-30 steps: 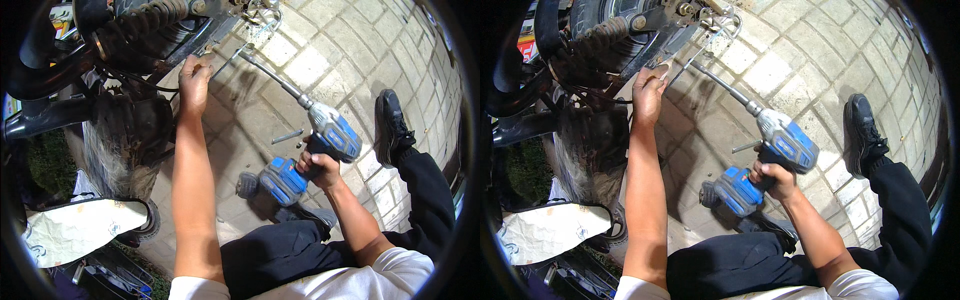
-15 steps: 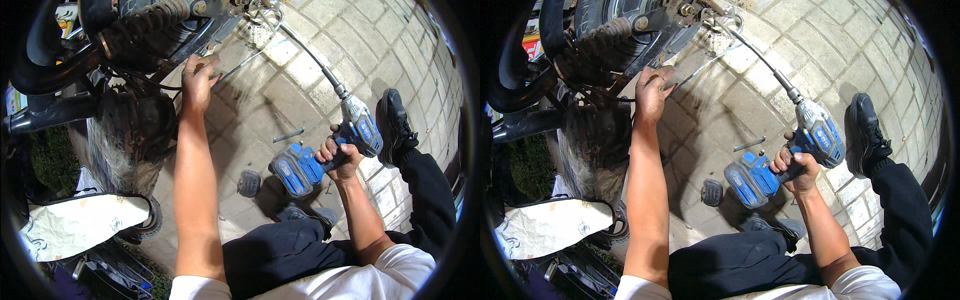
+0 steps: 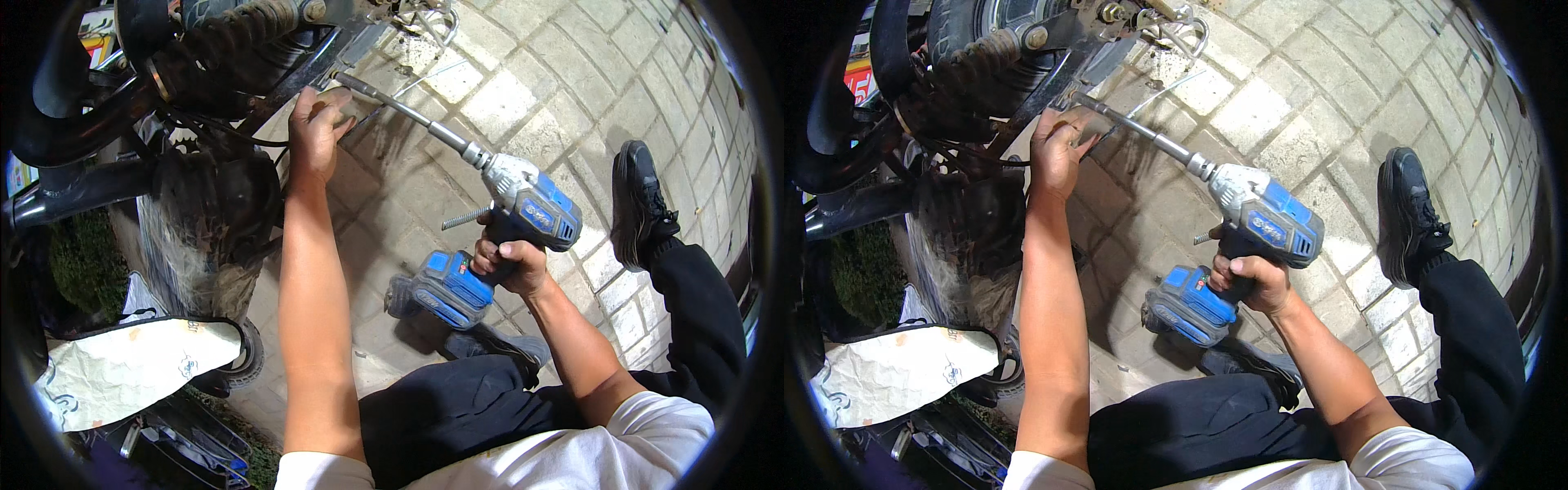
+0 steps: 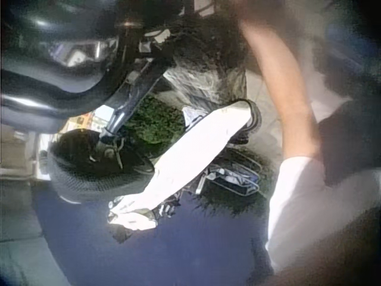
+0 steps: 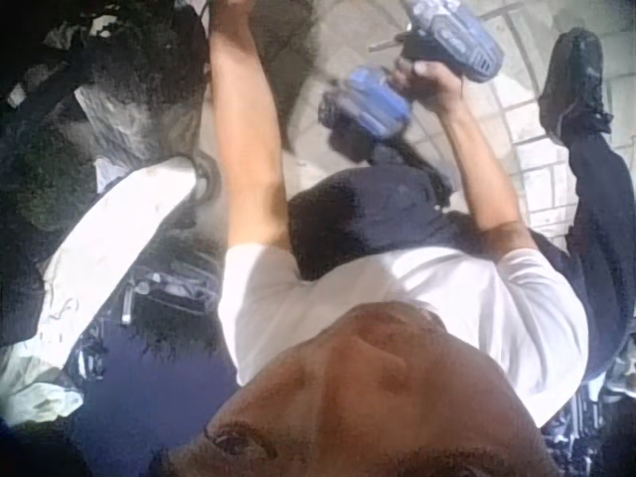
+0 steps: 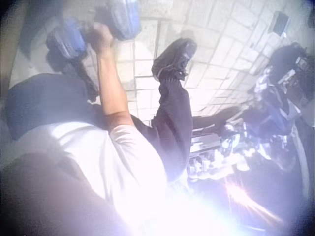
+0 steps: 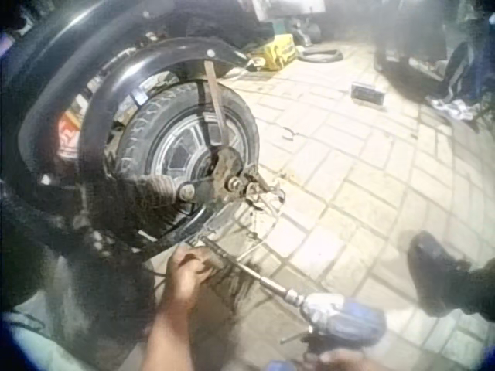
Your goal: The person uses a cordless impact wrench to remove bolts from the rear wheel area of a motorcycle, then manually adjusts and tightens brake components and cables. The person works on the brake assembly and related linkages by hand after using the power tool.
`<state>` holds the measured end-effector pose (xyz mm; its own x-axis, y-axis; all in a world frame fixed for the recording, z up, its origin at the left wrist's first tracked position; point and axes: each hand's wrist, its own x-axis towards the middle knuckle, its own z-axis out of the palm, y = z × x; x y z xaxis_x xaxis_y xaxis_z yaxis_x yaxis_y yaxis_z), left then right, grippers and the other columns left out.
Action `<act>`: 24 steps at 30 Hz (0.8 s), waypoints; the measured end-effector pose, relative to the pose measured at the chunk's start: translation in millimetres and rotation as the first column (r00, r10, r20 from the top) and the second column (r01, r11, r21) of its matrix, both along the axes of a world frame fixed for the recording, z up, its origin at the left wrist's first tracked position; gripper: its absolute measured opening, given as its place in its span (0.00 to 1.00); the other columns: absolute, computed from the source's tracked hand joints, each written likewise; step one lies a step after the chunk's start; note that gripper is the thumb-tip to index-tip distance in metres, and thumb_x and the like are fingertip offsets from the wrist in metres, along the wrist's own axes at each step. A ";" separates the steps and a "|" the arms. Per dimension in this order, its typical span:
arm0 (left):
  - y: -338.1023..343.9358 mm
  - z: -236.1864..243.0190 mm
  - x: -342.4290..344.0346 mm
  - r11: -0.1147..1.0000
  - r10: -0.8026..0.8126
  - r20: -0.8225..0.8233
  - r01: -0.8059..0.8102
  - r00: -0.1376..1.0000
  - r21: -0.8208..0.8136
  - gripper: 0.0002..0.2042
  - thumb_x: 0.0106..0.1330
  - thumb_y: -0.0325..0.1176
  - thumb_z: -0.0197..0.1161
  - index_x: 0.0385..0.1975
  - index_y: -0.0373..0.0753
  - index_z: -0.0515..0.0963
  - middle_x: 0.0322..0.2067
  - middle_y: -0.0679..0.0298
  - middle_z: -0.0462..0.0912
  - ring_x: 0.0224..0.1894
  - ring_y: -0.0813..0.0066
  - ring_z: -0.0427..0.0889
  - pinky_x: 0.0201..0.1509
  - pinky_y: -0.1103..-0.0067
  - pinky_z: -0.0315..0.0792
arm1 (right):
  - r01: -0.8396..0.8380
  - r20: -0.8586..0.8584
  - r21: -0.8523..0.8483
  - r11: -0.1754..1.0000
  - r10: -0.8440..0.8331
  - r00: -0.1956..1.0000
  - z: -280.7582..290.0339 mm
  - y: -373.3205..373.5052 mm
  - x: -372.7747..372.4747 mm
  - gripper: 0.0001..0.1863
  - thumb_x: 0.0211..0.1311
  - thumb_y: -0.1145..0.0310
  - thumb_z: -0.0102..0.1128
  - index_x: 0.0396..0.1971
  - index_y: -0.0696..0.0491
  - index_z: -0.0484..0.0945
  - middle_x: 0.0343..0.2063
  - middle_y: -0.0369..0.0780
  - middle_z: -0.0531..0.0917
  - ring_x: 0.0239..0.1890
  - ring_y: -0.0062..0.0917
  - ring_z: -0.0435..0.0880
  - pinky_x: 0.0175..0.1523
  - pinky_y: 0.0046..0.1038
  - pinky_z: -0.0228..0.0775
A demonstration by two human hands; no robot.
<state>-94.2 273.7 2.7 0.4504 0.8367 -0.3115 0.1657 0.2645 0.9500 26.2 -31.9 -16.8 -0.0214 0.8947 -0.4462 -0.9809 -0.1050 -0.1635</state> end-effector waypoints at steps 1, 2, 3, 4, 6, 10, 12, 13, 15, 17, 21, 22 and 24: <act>0.1 -0.2 -0.1 1.000 0.004 0.003 -0.004 1.000 -0.002 0.12 0.61 0.27 0.51 0.45 0.36 0.70 0.45 0.58 0.76 0.52 0.67 0.74 0.52 0.61 0.70 | -0.012 -0.010 0.011 1.000 0.012 1.000 0.1 1.1 -0.5 0.27 0.41 0.68 0.60 0.48 0.52 0.68 0.19 0.35 0.66 0.21 0.24 0.64 0.33 0.30 0.59; 0.2 -0.2 0.0 1.000 0.009 0.006 -0.008 1.000 -0.004 0.12 0.61 0.26 0.50 0.44 0.35 0.70 0.45 0.58 0.76 0.52 0.67 0.74 0.52 0.61 0.70 | -0.001 0.018 -0.007 1.000 0.001 1.000 0.1 1.9 -0.9 0.28 0.41 0.68 0.60 0.48 0.53 0.68 0.19 0.35 0.66 0.21 0.24 0.64 0.33 0.29 0.59; 0.1 0.0 0.1 1.000 0.013 0.008 -0.013 1.000 -0.007 0.12 0.60 0.26 0.50 0.44 0.35 0.70 0.45 0.58 0.77 0.52 0.66 0.74 0.52 0.61 0.70 | 0.005 0.038 -0.015 1.000 -0.005 0.999 0.1 1.9 -2.3 0.28 0.41 0.68 0.60 0.49 0.53 0.67 0.19 0.35 0.66 0.21 0.23 0.64 0.33 0.29 0.59; 0.1 0.2 0.4 1.000 0.009 0.003 -0.009 1.000 0.000 0.12 0.60 0.26 0.50 0.44 0.36 0.70 0.45 0.58 0.77 0.52 0.67 0.74 0.52 0.61 0.71 | 0.012 0.058 -0.023 1.000 -0.010 0.998 -0.2 1.8 -3.9 0.29 0.41 0.68 0.60 0.49 0.54 0.67 0.19 0.35 0.65 0.22 0.23 0.64 0.33 0.28 0.59; -0.6 1.1 1.0 1.000 0.000 -0.010 0.001 1.000 0.013 0.12 0.60 0.25 0.49 0.44 0.36 0.70 0.45 0.58 0.77 0.51 0.67 0.74 0.52 0.62 0.71 | 0.044 0.048 -0.039 0.998 -0.042 0.998 -1.5 0.7 -9.6 0.29 0.42 0.68 0.59 0.50 0.56 0.66 0.20 0.36 0.68 0.23 0.23 0.66 0.33 0.28 0.60; -2.6 3.3 2.3 1.000 0.013 -0.034 -0.013 0.999 0.016 0.11 0.55 0.22 0.48 0.39 0.39 0.70 0.43 0.60 0.77 0.52 0.68 0.75 0.54 0.61 0.68 | -0.057 0.509 0.013 0.998 0.043 0.860 -8.7 2.8 -14.3 0.28 0.45 0.69 0.61 0.50 0.58 0.67 0.23 0.37 0.72 0.26 0.24 0.70 0.37 0.28 0.65; -3.1 4.0 2.7 1.000 0.010 -0.042 -0.009 0.999 0.024 0.11 0.55 0.22 0.48 0.38 0.39 0.70 0.43 0.60 0.77 0.52 0.69 0.75 0.54 0.61 0.69 | -0.044 0.577 -0.105 0.993 0.097 0.811 -11.7 6.2 -7.3 0.29 0.45 0.69 0.63 0.50 0.58 0.67 0.24 0.37 0.72 0.26 0.23 0.70 0.38 0.28 0.65; -3.3 4.1 2.8 1.000 0.016 -0.038 -0.015 0.999 0.024 0.11 0.55 0.22 0.47 0.38 0.39 0.70 0.42 0.60 0.77 0.51 0.68 0.75 0.54 0.60 0.69 | -0.061 0.588 -0.239 0.969 0.195 0.785 -11.8 8.0 -4.5 0.29 0.45 0.69 0.63 0.50 0.58 0.67 0.24 0.37 0.72 0.26 0.23 0.70 0.38 0.27 0.65; -3.5 3.7 2.8 1.000 0.018 -0.021 -0.017 1.000 0.026 0.12 0.55 0.22 0.47 0.39 0.38 0.70 0.42 0.61 0.77 0.51 0.68 0.75 0.54 0.60 0.69 | -0.004 0.412 -0.048 0.999 0.023 0.911 -9.3 10.6 3.2 0.28 0.45 0.68 0.63 0.50 0.57 0.67 0.23 0.36 0.71 0.25 0.23 0.70 0.36 0.27 0.64; -3.1 3.1 2.4 0.999 0.011 -0.014 -0.011 1.000 0.031 0.12 0.56 0.21 0.46 0.39 0.38 0.71 0.42 0.61 0.77 0.51 0.68 0.75 0.54 0.59 0.69 | -0.029 0.192 -0.109 0.994 0.050 0.980 -1.4 9.7 2.2 0.26 0.44 0.68 0.62 0.47 0.55 0.68 0.20 0.36 0.69 0.23 0.23 0.68 0.35 0.28 0.62; -2.2 2.3 1.8 1.000 0.022 -0.006 -0.022 1.000 0.014 0.12 0.57 0.21 0.46 0.39 0.39 0.71 0.42 0.62 0.77 0.51 0.68 0.75 0.55 0.58 0.68 | -0.007 0.018 -0.127 0.992 0.009 1.000 11.9 10.3 -11.0 0.20 0.42 0.68 0.61 0.39 0.52 0.67 0.16 0.35 0.65 0.21 0.24 0.65 0.33 0.30 0.61; -2.2 2.6 1.5 1.000 0.018 -0.007 -0.018 1.000 0.011 0.12 0.57 0.21 0.46 0.39 0.39 0.71 0.42 0.62 0.77 0.51 0.68 0.75 0.55 0.58 0.68 | 0.006 -0.003 -0.132 0.991 -0.006 1.000 13.2 10.9 -13.4 0.20 0.41 0.68 0.60 0.37 0.52 0.67 0.16 0.35 0.65 0.21 0.24 0.65 0.33 0.30 0.61; -1.7 3.1 1.7 1.000 0.001 0.006 -0.001 1.000 0.017 0.11 0.58 0.22 0.46 0.39 0.39 0.72 0.42 0.62 0.77 0.51 0.69 0.75 0.55 0.57 0.68 | 0.005 0.019 -0.119 0.993 -0.003 1.000 14.1 12.4 -15.8 0.20 0.41 0.68 0.60 0.37 0.52 0.67 0.16 0.35 0.65 0.21 0.24 0.66 0.33 0.30 0.61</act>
